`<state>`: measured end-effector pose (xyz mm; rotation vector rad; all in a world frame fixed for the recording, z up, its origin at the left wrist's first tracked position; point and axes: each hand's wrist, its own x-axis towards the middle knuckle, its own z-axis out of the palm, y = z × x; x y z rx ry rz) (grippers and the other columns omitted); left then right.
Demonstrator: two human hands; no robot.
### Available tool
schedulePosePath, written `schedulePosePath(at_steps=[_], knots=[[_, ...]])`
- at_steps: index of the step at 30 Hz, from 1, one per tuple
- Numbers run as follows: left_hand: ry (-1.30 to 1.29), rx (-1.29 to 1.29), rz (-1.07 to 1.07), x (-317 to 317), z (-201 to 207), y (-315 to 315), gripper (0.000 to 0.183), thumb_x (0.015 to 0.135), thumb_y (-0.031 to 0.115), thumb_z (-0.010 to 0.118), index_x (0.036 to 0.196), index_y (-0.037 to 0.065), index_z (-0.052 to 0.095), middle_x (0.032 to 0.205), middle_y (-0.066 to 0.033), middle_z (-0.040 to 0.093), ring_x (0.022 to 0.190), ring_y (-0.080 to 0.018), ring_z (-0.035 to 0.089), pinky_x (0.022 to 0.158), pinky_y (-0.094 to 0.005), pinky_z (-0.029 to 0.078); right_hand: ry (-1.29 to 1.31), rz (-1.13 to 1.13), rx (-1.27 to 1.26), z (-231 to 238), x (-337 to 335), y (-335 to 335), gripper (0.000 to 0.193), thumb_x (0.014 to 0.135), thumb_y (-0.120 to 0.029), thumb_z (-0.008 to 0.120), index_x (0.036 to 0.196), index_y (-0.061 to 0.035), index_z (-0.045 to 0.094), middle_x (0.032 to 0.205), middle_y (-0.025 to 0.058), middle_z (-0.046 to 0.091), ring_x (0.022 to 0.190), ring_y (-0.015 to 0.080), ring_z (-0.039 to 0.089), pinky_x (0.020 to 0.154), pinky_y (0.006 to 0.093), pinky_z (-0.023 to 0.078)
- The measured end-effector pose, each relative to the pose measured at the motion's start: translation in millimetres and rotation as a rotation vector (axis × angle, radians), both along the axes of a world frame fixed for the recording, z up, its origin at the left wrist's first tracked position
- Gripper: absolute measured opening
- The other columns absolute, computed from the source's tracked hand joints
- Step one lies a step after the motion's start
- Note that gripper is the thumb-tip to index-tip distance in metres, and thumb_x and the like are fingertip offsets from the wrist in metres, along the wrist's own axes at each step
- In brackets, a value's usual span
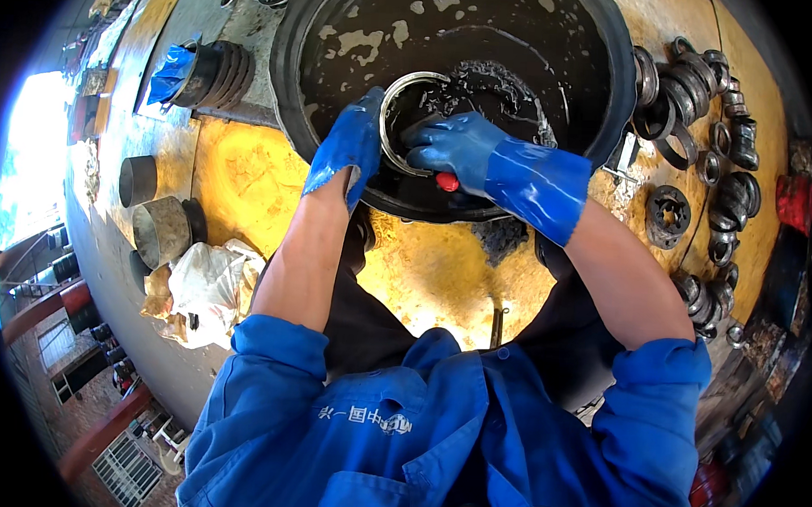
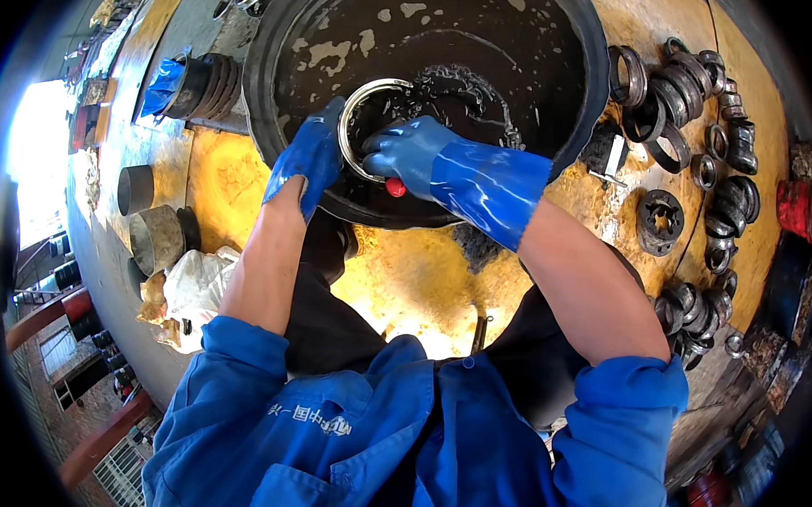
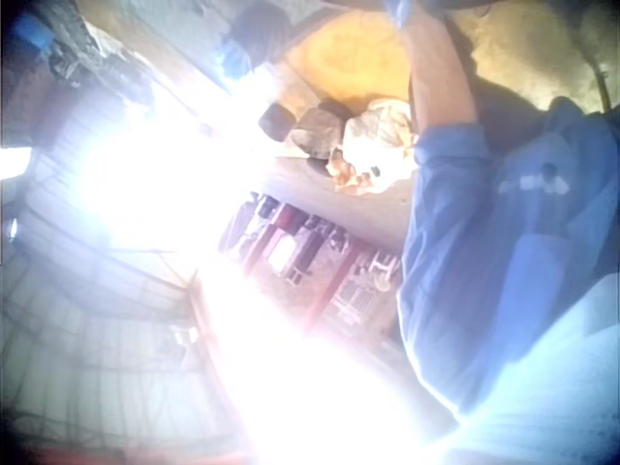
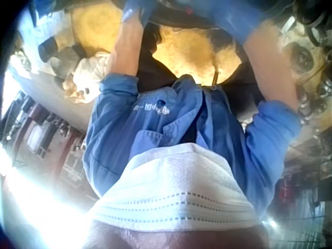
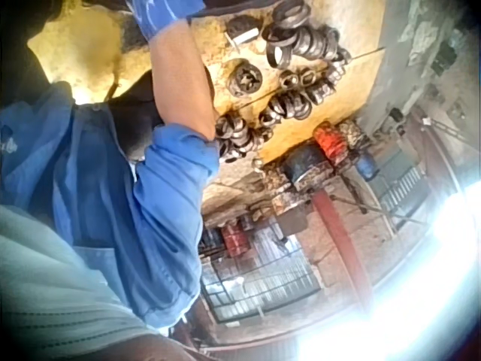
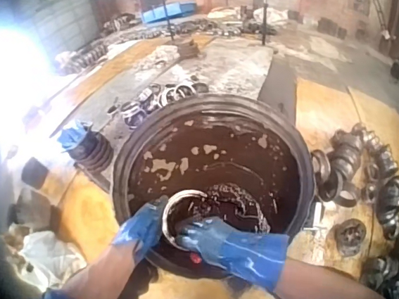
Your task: The person cleans various metal components by scrubbing them with a brush inside a large bucket of fluid.
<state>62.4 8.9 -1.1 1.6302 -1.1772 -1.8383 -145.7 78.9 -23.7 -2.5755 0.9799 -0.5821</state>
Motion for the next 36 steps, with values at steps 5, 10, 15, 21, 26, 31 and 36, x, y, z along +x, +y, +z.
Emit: schedulePosePath(at_steps=[5, 10, 15, 21, 26, 31, 36], knots=[[0.150, 0.106, 0.123, 0, -5, 1, 0.042, 0.107, 0.038, 0.050, 0.128, 0.005, 0.067, 0.115, -0.0073, 0.070, 0.103, -0.0146, 0.061, 0.095, -0.0282, 0.048, 0.119, -0.217, -0.165, -3, -5, -5, 0.027, 0.089, -0.014, 0.062, 0.115, -0.0174, 0.070, 0.120, 0.0089, 0.068, 0.117, 0.0320, 0.065, 0.095, 0.0437, 0.056], [0.389, 0.280, 0.301, -4, -6, -3, 0.040, 0.107, 0.036, 0.051, 0.128, 0.005, 0.066, 0.116, -0.0074, 0.071, 0.107, -0.0149, 0.061, 0.094, -0.0281, 0.049, -0.038, -0.575, 0.255, 10, -2, 0, 0.031, 0.088, -0.017, 0.071, 0.118, -0.0199, 0.072, 0.121, 0.0056, 0.072, 0.110, 0.0338, 0.069, 0.092, 0.0397, 0.057], [0.938, 0.565, 0.586, 42, -75, -25, 0.040, 0.107, 0.036, 0.052, 0.129, 0.006, 0.066, 0.121, -0.0073, 0.071, 0.108, -0.0163, 0.062, 0.095, -0.0284, 0.048, -0.745, -1.054, 0.828, 5, 12, -22, 0.028, 0.090, -0.032, 0.078, 0.112, -0.0144, 0.076, 0.098, 0.0080, 0.077, 0.087, 0.0205, 0.073, 0.085, 0.0344, 0.057], [0.287, 0.117, 0.227, 8, -17, -2, 0.043, 0.108, 0.037, 0.048, 0.127, 0.004, 0.067, 0.121, -0.0085, 0.070, 0.108, -0.0165, 0.061, 0.097, -0.0289, 0.046, -1.252, -1.058, 1.222, 8, 18, -18, 0.025, 0.090, -0.021, 0.079, 0.108, -0.0042, 0.075, 0.094, 0.0089, 0.075, 0.079, 0.0201, 0.072, 0.065, 0.0351, 0.063], [0.127, 0.038, 0.121, 4, -13, -4, 0.041, 0.109, 0.032, 0.047, 0.126, 0.001, 0.067, 0.121, -0.0092, 0.070, 0.108, -0.0156, 0.061, 0.097, -0.0294, 0.045, -1.086, -0.812, 1.322, -11, 8, -24, 0.028, 0.092, -0.022, 0.076, 0.113, -0.0045, 0.074, 0.097, 0.0088, 0.076, 0.083, 0.0186, 0.073, 0.072, 0.0335, 0.060], [0.221, 0.034, 0.132, 15, -31, -10, 0.040, 0.109, 0.030, 0.046, 0.131, 0.001, 0.064, 0.124, -0.0095, 0.069, 0.110, -0.0157, 0.061, 0.099, -0.0287, 0.046, -0.351, -0.537, 0.993, 8, -4, -26, 0.023, 0.093, -0.018, 0.073, 0.116, -0.0150, 0.076, 0.098, 0.0037, 0.077, 0.088, 0.0144, 0.070, 0.081, 0.0323, 0.056], [0.576, 0.316, 0.262, 7, -24, -9, 0.040, 0.108, 0.028, 0.049, 0.136, 0.001, 0.060, 0.129, -0.0103, 0.067, 0.114, -0.0164, 0.061, 0.103, -0.0281, 0.046, 0.060, -0.314, 0.811, 34, -9, -20, 0.024, 0.088, -0.014, 0.071, 0.112, -0.0158, 0.075, 0.100, 0.0080, 0.077, 0.092, 0.0255, 0.073, 0.083, 0.0372, 0.057]])
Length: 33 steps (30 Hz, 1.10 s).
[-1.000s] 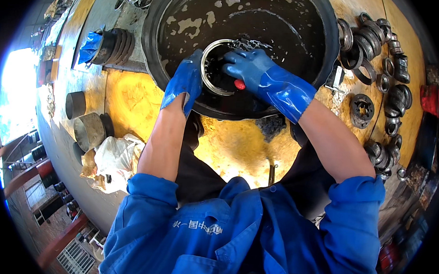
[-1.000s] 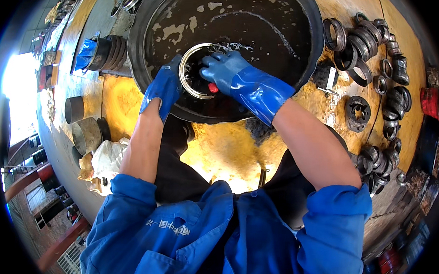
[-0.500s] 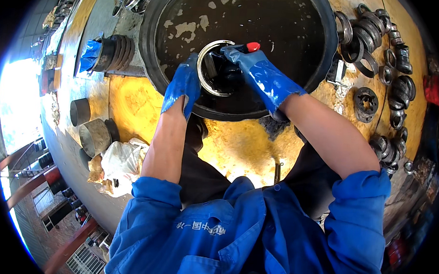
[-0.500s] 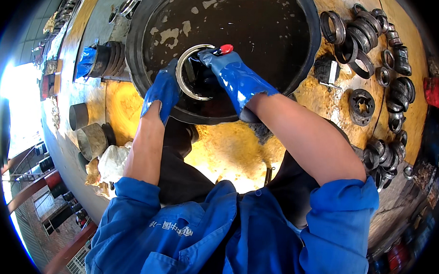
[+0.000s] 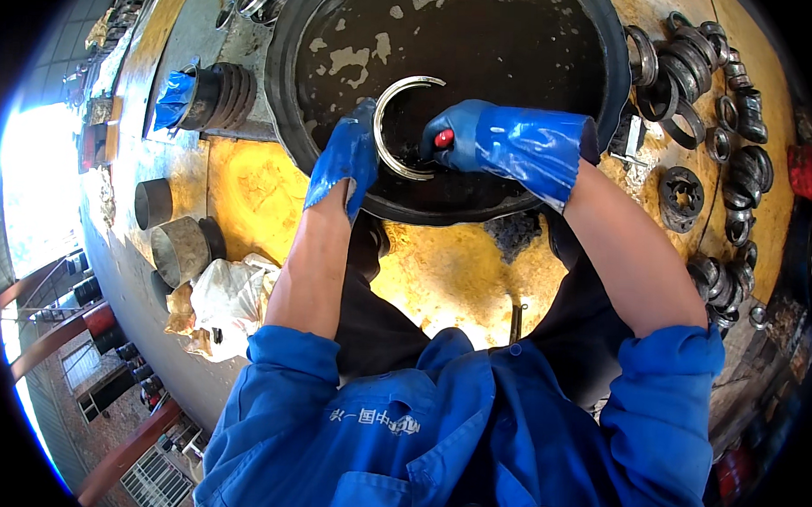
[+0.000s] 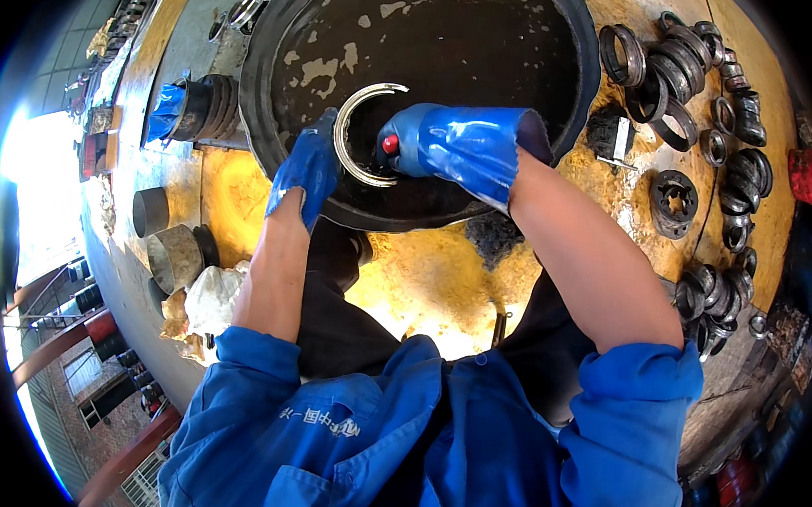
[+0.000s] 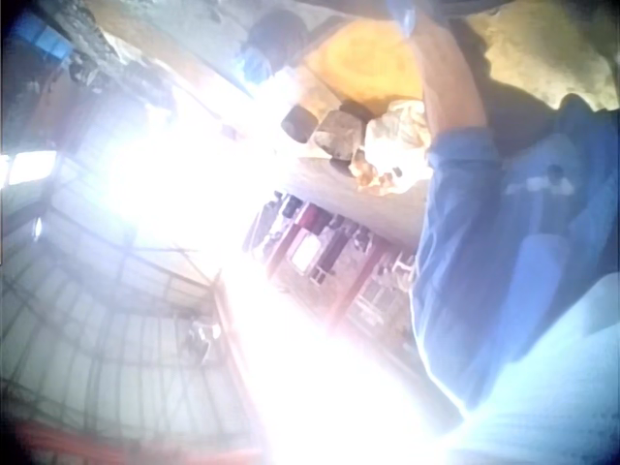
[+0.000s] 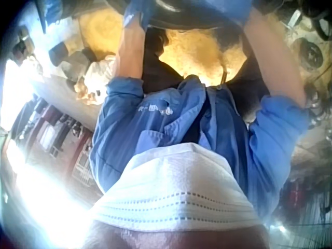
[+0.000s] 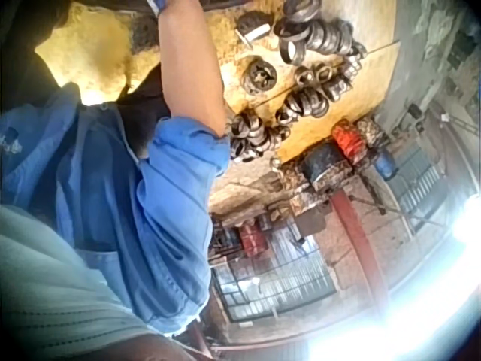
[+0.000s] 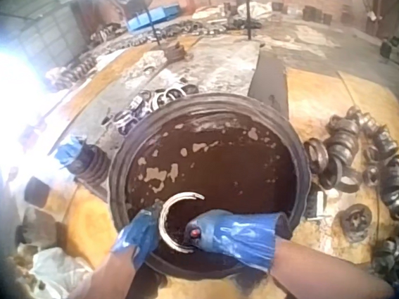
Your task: The person cleans various metal components by scrubbing them with a brush inside a large bucket of fluid.
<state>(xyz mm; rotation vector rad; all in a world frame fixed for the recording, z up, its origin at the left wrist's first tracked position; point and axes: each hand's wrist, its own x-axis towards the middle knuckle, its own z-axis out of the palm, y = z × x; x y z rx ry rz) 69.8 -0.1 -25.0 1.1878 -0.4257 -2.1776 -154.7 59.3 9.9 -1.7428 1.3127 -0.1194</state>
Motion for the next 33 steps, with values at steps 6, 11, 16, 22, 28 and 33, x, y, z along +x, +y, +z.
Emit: schedulePosePath(at_steps=[6, 11, 16, 22, 28, 33], knots=[[-0.298, -0.221, -0.056, -11, 30, 14, 0.037, 0.108, 0.029, 0.050, 0.130, 0.002, 0.063, 0.124, -0.0098, 0.067, 0.109, -0.0160, 0.060, 0.100, -0.0283, 0.046, 0.338, 0.217, -0.247, 9, 3, 9, 0.030, 0.087, -0.014, 0.068, 0.116, -0.0208, 0.073, 0.114, 0.0085, 0.071, 0.110, 0.0305, 0.068, 0.087, 0.0426, 0.057], [-0.385, -0.261, -0.118, -21, 37, 16, 0.037, 0.108, 0.031, 0.049, 0.126, 0.002, 0.064, 0.118, -0.0092, 0.068, 0.105, -0.0157, 0.060, 0.097, -0.0287, 0.045, 0.223, 0.340, -0.820, -26, -4, 18, 0.040, 0.079, -0.010, 0.071, 0.118, -0.0162, 0.070, 0.127, 0.0062, 0.063, 0.121, 0.0257, 0.063, 0.091, 0.0399, 0.058], [-0.502, -0.348, -0.163, -12, 20, 9, 0.036, 0.107, 0.031, 0.051, 0.123, 0.003, 0.066, 0.116, -0.0080, 0.068, 0.103, -0.0152, 0.059, 0.096, -0.0284, 0.045, 0.175, 0.256, -0.892, -33, 4, 5, 0.040, 0.081, -0.016, 0.071, 0.121, -0.0167, 0.067, 0.132, 0.0075, 0.061, 0.123, 0.0264, 0.062, 0.093, 0.0418, 0.057], [-0.562, -0.418, -0.233, -19, 41, 16, 0.033, 0.106, 0.029, 0.052, 0.118, 0.003, 0.069, 0.111, -0.0078, 0.069, 0.099, -0.0157, 0.060, 0.091, -0.0296, 0.047, 0.284, -0.042, -0.542, -24, 4, 20, 0.039, 0.090, -0.025, 0.066, 0.129, -0.0229, 0.063, 0.134, 0.0086, 0.060, 0.121, 0.0272, 0.063, 0.095, 0.0494, 0.052], [-0.418, -0.435, -0.177, -17, 32, 18, 0.034, 0.105, 0.028, 0.054, 0.119, 0.002, 0.070, 0.109, -0.0089, 0.071, 0.095, -0.0171, 0.062, 0.089, -0.0310, 0.049, 0.371, -0.269, -0.427, -27, 19, 15, 0.027, 0.091, -0.033, 0.062, 0.112, -0.0179, 0.069, 0.104, 0.0117, 0.073, 0.097, 0.0343, 0.071, 0.083, 0.0455, 0.057], [-0.499, -0.429, -0.249, -25, 32, 9, 0.034, 0.107, 0.026, 0.052, 0.126, 0.003, 0.066, 0.119, -0.0084, 0.069, 0.104, -0.0147, 0.060, 0.096, -0.0296, 0.047, 0.262, -0.519, -0.221, -13, 28, 11, 0.026, 0.090, -0.037, 0.064, 0.102, -0.0154, 0.073, 0.098, 0.0140, 0.075, 0.095, 0.0350, 0.071, 0.084, 0.0442, 0.057]])
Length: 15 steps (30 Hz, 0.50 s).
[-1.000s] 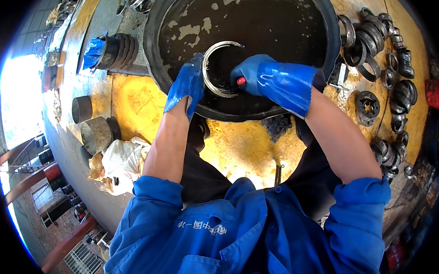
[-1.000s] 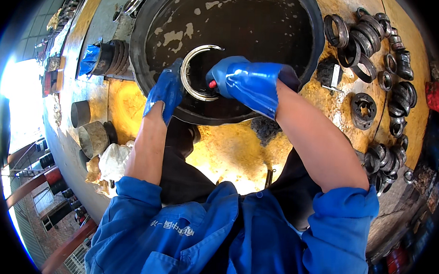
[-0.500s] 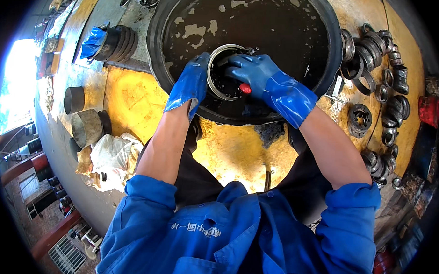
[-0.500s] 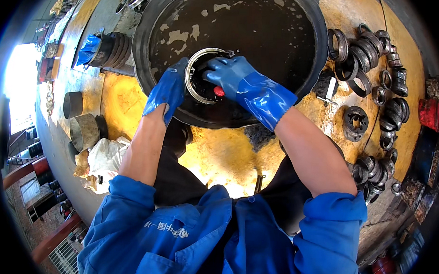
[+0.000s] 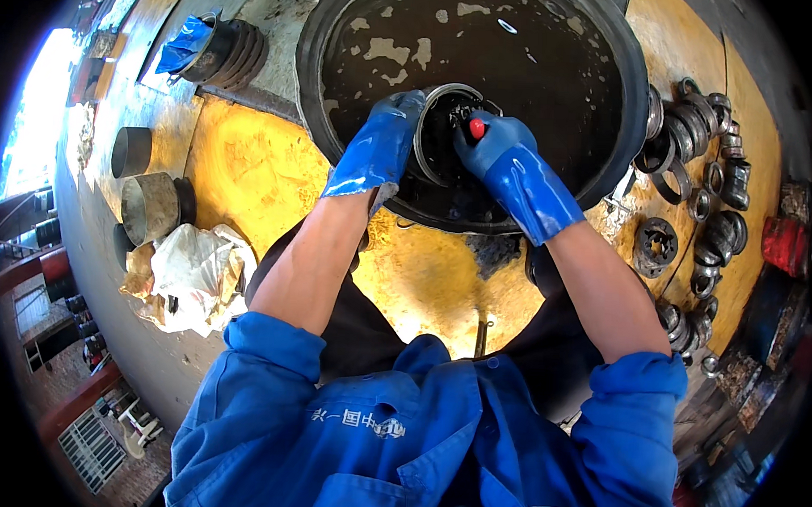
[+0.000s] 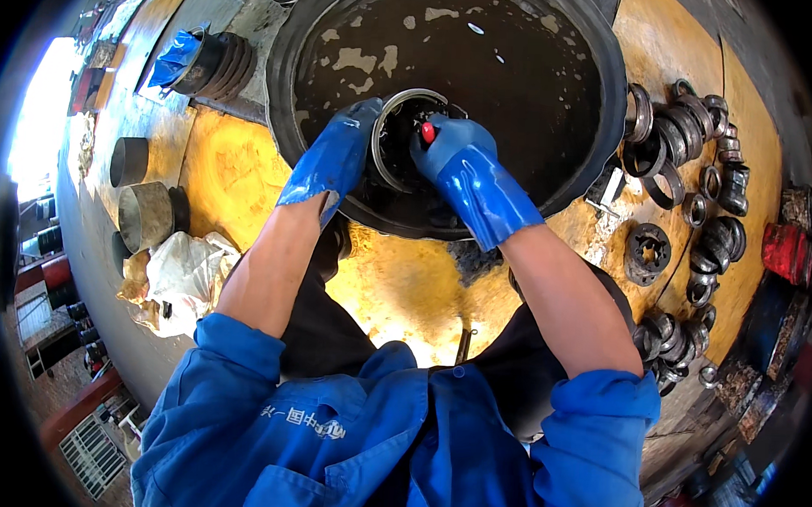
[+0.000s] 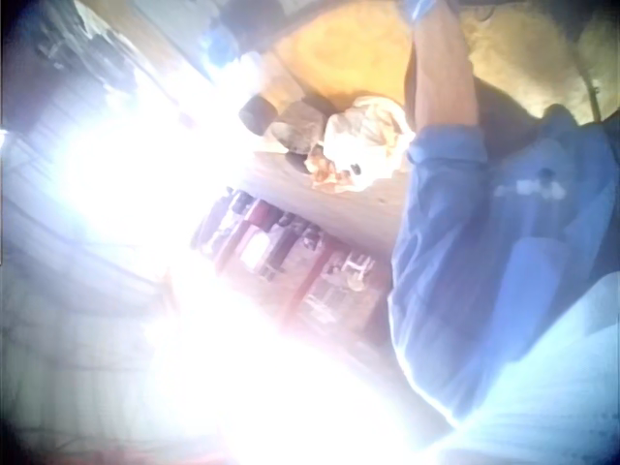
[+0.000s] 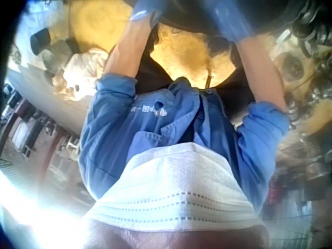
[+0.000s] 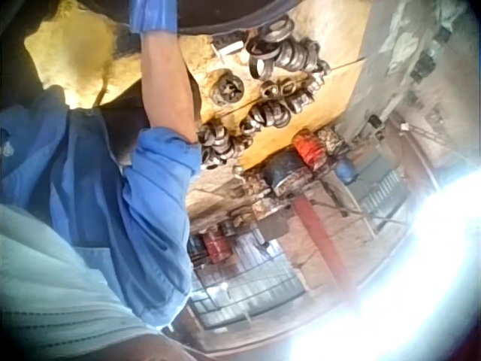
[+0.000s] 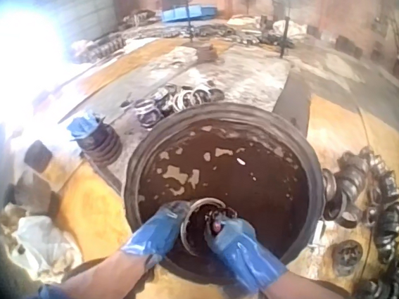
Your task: The person cleans various metal components by scrubbing them with a brush inside a large bucket of fluid.
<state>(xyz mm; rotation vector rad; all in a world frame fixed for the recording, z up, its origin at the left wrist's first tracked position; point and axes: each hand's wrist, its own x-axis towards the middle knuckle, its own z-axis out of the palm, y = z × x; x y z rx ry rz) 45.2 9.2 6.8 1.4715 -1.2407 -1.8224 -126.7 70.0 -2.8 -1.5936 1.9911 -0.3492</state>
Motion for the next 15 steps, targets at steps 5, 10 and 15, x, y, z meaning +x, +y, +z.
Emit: schedulePosePath(at_steps=[5, 10, 15], knots=[[-0.038, -0.093, -0.070, 4, 18, 14, 0.035, 0.107, 0.026, 0.049, 0.126, 0.003, 0.067, 0.119, -0.0092, 0.069, 0.106, -0.0158, 0.060, 0.096, -0.0308, 0.047, -0.377, -0.038, -0.230, -5, -4, -1, 0.018, 0.090, -0.020, 0.074, 0.104, -0.0087, 0.076, 0.104, 0.0152, 0.075, 0.093, 0.0320, 0.074, 0.083, 0.0347, 0.059], [-0.143, -0.068, -0.051, 1, 10, 5, 0.036, 0.107, 0.027, 0.048, 0.125, 0.002, 0.066, 0.119, -0.0112, 0.069, 0.107, -0.0169, 0.060, 0.098, -0.0313, 0.045, -0.102, 0.220, -0.613, -17, -20, 3, 0.024, 0.087, -0.029, 0.072, 0.108, -0.0176, 0.074, 0.111, 0.0099, 0.073, 0.100, 0.0297, 0.071, 0.086, 0.0407, 0.059], [-0.163, -0.037, -0.014, -1, 13, 4, 0.035, 0.106, 0.026, 0.051, 0.125, 0.001, 0.066, 0.118, -0.0115, 0.069, 0.103, -0.0179, 0.062, 0.095, -0.0322, 0.048, 0.207, 0.229, -0.225, -12, -15, 0, 0.023, 0.090, -0.036, 0.065, 0.102, -0.0186, 0.074, 0.104, 0.0095, 0.074, 0.095, 0.0312, 0.072, 0.082, 0.0427, 0.058]])
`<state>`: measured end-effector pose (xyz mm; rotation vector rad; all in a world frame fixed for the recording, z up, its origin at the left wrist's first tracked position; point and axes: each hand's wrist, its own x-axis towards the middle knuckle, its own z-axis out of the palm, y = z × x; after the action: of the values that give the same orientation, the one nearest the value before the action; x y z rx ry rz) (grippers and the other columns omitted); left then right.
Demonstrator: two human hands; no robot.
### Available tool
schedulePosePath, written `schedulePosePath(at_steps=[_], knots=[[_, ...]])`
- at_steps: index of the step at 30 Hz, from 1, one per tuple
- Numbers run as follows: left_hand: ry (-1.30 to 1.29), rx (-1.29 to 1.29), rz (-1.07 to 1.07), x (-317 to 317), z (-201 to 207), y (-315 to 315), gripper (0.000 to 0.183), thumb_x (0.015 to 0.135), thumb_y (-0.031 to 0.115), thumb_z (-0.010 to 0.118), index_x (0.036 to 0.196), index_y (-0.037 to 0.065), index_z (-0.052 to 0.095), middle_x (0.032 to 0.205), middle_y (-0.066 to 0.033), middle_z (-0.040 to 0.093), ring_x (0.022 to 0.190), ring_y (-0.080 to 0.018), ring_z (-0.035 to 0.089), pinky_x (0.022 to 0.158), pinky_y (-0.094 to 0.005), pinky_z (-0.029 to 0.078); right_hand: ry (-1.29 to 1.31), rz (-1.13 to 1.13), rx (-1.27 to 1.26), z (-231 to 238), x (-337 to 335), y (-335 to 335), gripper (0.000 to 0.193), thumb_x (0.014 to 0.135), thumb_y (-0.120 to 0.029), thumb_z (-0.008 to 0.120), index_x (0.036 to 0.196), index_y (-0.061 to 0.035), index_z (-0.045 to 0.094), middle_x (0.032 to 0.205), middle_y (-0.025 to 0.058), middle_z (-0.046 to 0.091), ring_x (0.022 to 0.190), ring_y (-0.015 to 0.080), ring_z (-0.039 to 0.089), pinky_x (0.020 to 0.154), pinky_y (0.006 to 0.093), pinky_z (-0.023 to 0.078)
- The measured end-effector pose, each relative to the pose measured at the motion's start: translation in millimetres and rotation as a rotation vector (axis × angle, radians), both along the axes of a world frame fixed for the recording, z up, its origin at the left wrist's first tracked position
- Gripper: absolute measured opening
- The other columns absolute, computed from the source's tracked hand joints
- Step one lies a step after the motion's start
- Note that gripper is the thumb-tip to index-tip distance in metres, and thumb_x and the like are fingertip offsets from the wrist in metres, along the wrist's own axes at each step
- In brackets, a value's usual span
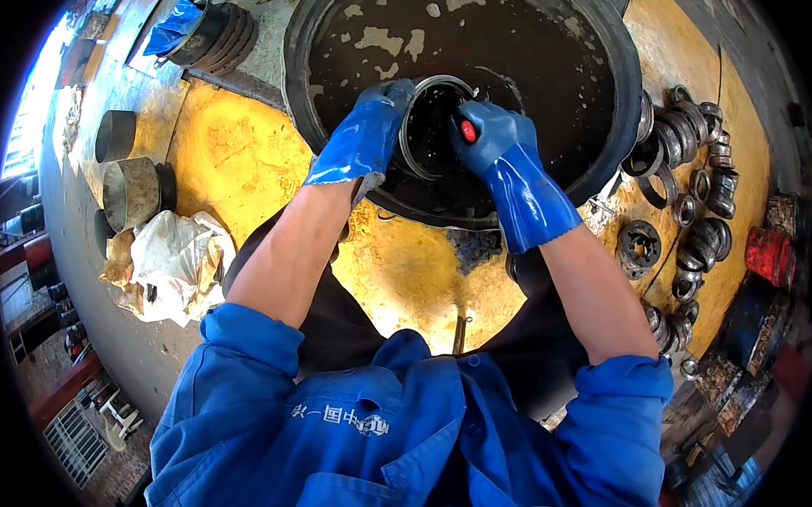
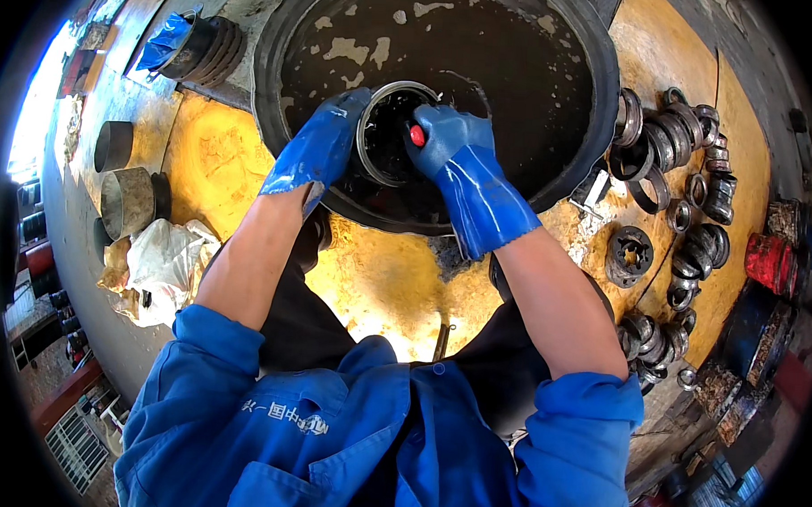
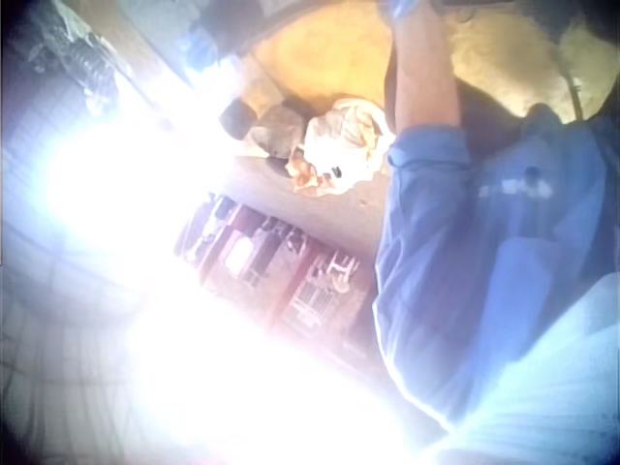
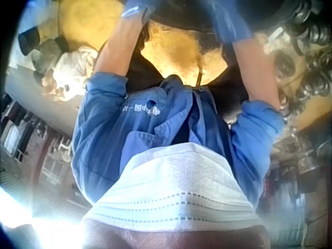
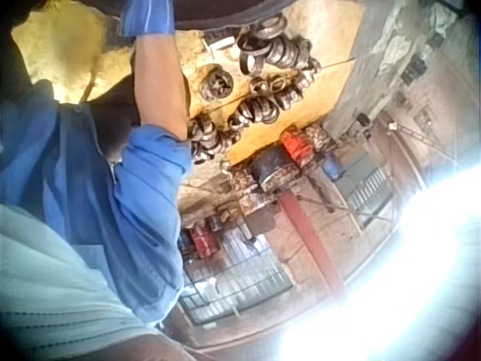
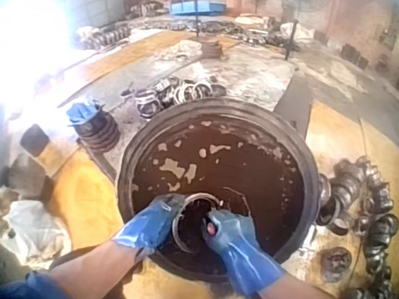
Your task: The person cleans various metal components by scrubbing them with a brush inside a large bucket of fluid.
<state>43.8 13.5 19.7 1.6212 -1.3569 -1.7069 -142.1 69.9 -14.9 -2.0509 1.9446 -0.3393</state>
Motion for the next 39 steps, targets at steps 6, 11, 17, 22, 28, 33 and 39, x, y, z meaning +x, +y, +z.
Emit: schedulePosePath(at_steps=[6, 11, 17, 22, 28, 33, 39], knots=[[0.086, 0.026, 0.080, 1, -26, -3, 0.036, 0.106, 0.030, 0.053, 0.125, 0.002, 0.067, 0.114, -0.0090, 0.070, 0.101, -0.0165, 0.062, 0.093, -0.0306, 0.049, -0.134, -0.293, 0.242, 19, 14, -3, 0.036, 0.089, -0.047, 0.071, 0.104, -0.0148, 0.075, 0.102, 0.0140, 0.075, 0.097, 0.0343, 0.071, 0.085, 0.0418, 0.057], [0.112, -0.012, 0.038, -6, -32, -4, 0.038, 0.106, 0.031, 0.053, 0.127, 0.002, 0.066, 0.118, -0.0104, 0.070, 0.104, -0.0175, 0.062, 0.096, -0.0312, 0.048, -0.572, -0.621, 0.413, 7, 0, -8, 0.059, 0.086, -0.057, 0.074, 0.110, -0.0025, 0.075, 0.103, 0.0193, 0.076, 0.094, 0.0315, 0.073, 0.087, 0.0398, 0.055], [0.006, -0.080, -0.019, -1, -8, -3, 0.041, 0.107, 0.030, 0.051, 0.135, 0.001, 0.062, 0.133, -0.0114, 0.064, 0.119, -0.0191, 0.058, 0.106, -0.0314, 0.043, -0.777, -0.733, 0.546, -14, -7, -10, 0.061, 0.087, -0.055, 0.076, 0.111, 0.0014, 0.074, 0.101, 0.0142, 0.077, 0.087, 0.0251, 0.073, 0.083, 0.0359, 0.056], [0.037, 0.038, 0.065, -2, 2, -1, 0.044, 0.108, 0.032, 0.052, 0.138, 0.000, 0.060, 0.137, -0.0105, 0.063, 0.122, -0.0184, 0.057, 0.108, -0.0308, 0.041, -1.299, -0.839, 0.353, -13, -12, -11, 0.044, 0.095, -0.043, 0.072, 0.110, -0.0020, 0.073, 0.097, 0.0100, 0.076, 0.080, 0.0219, 0.073, 0.070, 0.0355, 0.060], [0.058, 0.016, 0.123, -6, 1, 4, 0.044, 0.107, 0.032, 0.052, 0.137, 0.001, 0.060, 0.137, -0.0105, 0.063, 0.122, -0.0181, 0.057, 0.108, -0.0308, 0.041, -1.706, -0.876, 0.339, -26, 4, -15, 0.029, 0.100, -0.030, 0.067, 0.117, -0.0063, 0.070, 0.104, 0.0088, 0.074, 0.087, 0.0221, 0.073, 0.074, 0.0381, 0.062], [0.074, -0.052, 0.066, 6, -12, 2, 0.044, 0.107, 0.033, 0.053, 0.137, 0.001, 0.061, 0.135, -0.0100, 0.064, 0.120, -0.0172, 0.058, 0.107, -0.0305, 0.041, -1.718, -0.707, 0.469, -14, 12, -14, 0.029, 0.098, -0.027, 0.071, 0.118, -0.0065, 0.071, 0.108, 0.0089, 0.074, 0.092, 0.0236, 0.072, 0.079, 0.0394, 0.061], [0.157, 0.049, 0.055, 3, -5, 4, 0.040, 0.107, 0.033, 0.054, 0.131, 0.002, 0.064, 0.126, -0.0077, 0.067, 0.113, -0.0160, 0.059, 0.101, -0.0293, 0.044, -1.313, -0.282, 0.651, -6, -10, -14, 0.030, 0.093, -0.021, 0.075, 0.119, -0.0051, 0.073, 0.107, 0.0078, 0.075, 0.094, 0.0198, 0.070, 0.084, 0.0366, 0.058]])
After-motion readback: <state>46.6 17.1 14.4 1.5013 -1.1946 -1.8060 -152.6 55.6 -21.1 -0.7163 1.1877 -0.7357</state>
